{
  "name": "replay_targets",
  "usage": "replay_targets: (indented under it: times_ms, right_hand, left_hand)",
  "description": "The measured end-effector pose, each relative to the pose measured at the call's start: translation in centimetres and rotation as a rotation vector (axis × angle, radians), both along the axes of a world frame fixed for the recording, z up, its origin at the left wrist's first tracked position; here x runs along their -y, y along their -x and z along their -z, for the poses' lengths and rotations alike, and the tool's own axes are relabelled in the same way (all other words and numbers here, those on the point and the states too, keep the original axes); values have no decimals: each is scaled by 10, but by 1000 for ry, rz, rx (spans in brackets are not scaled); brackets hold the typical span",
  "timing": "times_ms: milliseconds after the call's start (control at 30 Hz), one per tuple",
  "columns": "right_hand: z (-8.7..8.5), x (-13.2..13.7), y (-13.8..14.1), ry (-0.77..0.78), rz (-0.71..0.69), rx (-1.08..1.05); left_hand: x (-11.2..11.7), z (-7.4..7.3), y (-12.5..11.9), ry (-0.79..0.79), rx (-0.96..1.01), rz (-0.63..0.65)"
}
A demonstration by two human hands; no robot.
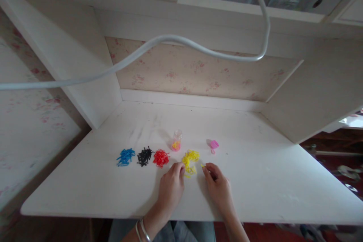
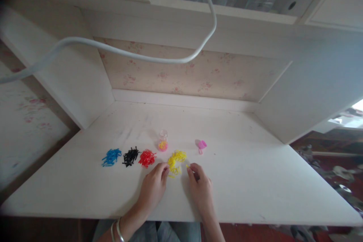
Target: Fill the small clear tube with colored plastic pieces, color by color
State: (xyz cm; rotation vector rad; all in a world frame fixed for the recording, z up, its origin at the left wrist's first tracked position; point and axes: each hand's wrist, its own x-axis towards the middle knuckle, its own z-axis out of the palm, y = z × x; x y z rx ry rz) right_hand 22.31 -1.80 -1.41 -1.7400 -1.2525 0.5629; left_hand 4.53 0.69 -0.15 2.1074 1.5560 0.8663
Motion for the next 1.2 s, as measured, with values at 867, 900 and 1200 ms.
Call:
replay_targets:
  times_ms: [867, 900, 1200]
  right_hand:
    - [-105, -97, 58, -441, -261, 220]
    - [-105, -101, 59, -453, -276, 243]
    - [-97, -111, 64, -416, -303, 304]
  left_hand:
    - [-9, 8, 10, -11, 359, -24]
    - [-9, 8, 10, -5, 361, -23]
    - [-9, 9, 10, 2, 376, -27]
